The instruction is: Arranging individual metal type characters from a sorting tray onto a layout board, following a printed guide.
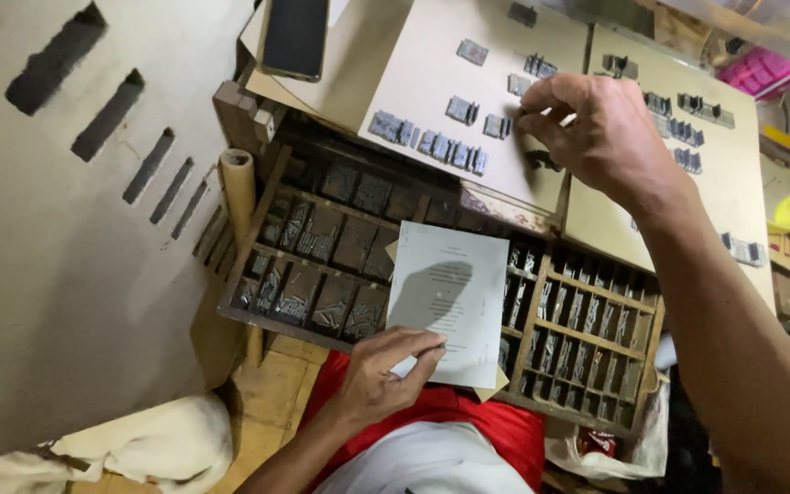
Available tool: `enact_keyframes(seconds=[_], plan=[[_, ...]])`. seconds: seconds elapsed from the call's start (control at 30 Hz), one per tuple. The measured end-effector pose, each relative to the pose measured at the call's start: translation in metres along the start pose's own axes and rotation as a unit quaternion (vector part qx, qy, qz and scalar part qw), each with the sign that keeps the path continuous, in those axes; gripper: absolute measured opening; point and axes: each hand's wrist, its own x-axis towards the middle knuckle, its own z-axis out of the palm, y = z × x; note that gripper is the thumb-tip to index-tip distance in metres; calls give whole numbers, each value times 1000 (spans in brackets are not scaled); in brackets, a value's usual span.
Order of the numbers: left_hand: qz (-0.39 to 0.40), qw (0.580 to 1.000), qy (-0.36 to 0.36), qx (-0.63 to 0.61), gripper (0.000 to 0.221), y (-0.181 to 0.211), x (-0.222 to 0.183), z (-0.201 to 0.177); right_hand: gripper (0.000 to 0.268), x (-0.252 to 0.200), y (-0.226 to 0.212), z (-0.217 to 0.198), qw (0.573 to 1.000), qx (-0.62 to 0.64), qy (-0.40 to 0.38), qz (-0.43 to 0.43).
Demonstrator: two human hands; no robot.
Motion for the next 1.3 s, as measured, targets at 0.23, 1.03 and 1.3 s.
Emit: enact_keyframes(seconds=[0.23,1.03,1.3], plan=[[29,998,24,51,19,11,20,-6,14,6,47,12,960,-103,126,-227],[62,953,-181,236,9,-1,-31,24,12,-230,40,191,953,280,97,56],[14,951,-229,206,16,-16,-52,38,8,-239,57,212,953,282,79,82]])
